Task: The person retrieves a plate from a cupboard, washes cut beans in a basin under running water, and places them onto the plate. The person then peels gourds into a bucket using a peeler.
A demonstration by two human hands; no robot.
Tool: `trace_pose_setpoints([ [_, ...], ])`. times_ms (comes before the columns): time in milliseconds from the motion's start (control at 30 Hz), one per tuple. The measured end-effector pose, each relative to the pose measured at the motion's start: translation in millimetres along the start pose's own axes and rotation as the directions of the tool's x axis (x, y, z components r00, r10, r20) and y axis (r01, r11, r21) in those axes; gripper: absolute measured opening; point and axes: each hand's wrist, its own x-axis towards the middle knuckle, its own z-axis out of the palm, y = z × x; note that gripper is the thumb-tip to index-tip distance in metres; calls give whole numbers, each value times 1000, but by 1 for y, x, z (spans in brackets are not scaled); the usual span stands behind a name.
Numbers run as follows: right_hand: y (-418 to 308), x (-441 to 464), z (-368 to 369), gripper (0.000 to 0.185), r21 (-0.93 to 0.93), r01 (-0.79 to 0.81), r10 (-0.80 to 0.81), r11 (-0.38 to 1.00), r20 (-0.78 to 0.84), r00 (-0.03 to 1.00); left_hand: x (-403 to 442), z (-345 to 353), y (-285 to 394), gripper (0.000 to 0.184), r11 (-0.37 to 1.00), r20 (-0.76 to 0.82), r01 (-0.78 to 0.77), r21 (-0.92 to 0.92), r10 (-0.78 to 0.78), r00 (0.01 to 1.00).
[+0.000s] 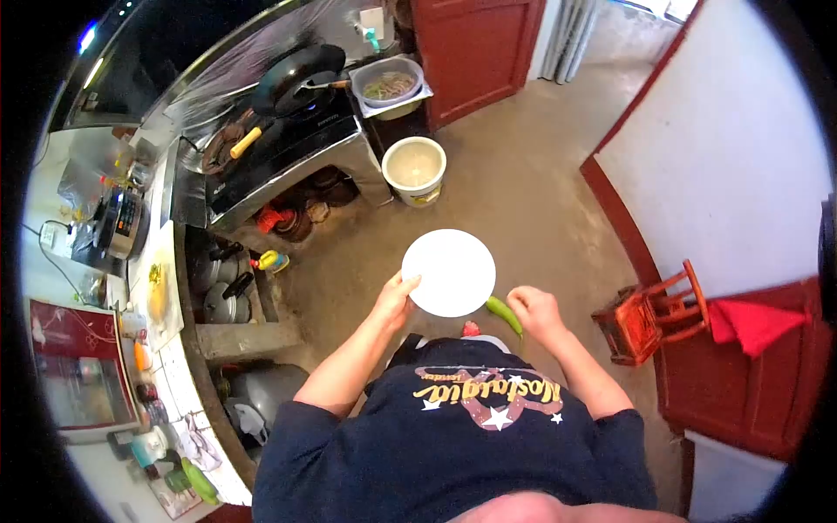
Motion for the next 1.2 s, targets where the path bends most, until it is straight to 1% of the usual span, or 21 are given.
trace_pose_setpoints([
  [33,-2,2,7,16,108,-179,168,978,100,981,-18,-11,1,44,1000,-47,8,9,-7,999],
  [67,5,4,26,22,228,-166,144,959,108,984,-34,-20,3,44,1000,-57,-4,31,6,998],
  [100,60,92,-58,22,52,-144,139,988,91,986,78,54,6,44,993,78,-48,-104,56,995],
  [167,59,151,-38,28,364,-422,271,830,398,877,97,37,22,43,992,7,-85,-91,86,996],
  [200,56,174,-20,30,423,-412,224,807,425,877,100,31,37,43,991,-20,-87,-97,85,996],
  [267,63,225,-14,34,366,-405,217,838,458,862,131,33,51,43,984,-31,-106,-140,103,994],
  [333,68,269,-7,34,317,-406,220,857,487,845,170,20,56,49,961,-43,-65,-268,56,998],
  [367,72,291,-7,34,308,-398,213,864,492,844,187,18,64,49,957,-47,-77,-278,66,997],
  [433,79,339,-6,31,319,-402,221,858,476,851,222,11,84,45,961,-121,-37,-275,4,993],
  [500,94,393,-15,29,263,-376,219,889,476,851,272,0,100,44,955,-96,-60,-291,34,995],
  [567,117,442,-19,38,77,-225,196,971,277,941,310,-1,127,42,956,-153,-53,-288,9,988],
  [633,124,497,-33,40,16,-192,180,981,279,943,358,-9,143,39,958,-187,-65,-281,12,982],
  [700,109,545,-48,42,-155,-67,103,986,244,964,388,-1,167,37,931,-193,-78,-356,9,981],
  [767,104,595,-44,48,-194,-50,107,980,298,948,411,2,190,37,930,-234,-102,-353,18,972],
  [833,97,640,-36,54,-234,37,37,972,308,951,432,3,203,41,908,-186,-96,-408,21,982],
  [867,89,665,-32,57,-221,14,76,975,394,916,436,6,214,43,938,-239,-85,-336,2,971],
  [900,88,690,-22,57,-218,34,61,975,413,909,441,8,223,43,932,-258,-101,-347,9,966],
  [1000,98,771,25,61,-139,163,-70,977,513,856,457,8,225,42,960,-417,-179,-215,75,906],
  [1033,101,800,39,62,-128,204,-104,971,541,834,460,7,220,42,958,-435,-172,-228,58,899],
  [1100,108,854,71,68,-91,324,-225,942,544,808,467,14,220,40,856,-550,-315,-410,44,834],
  [1200,137,945,129,75,-162,352,-166,922,656,736,479,23,209,42,792,-706,-415,-448,-28,708],
])
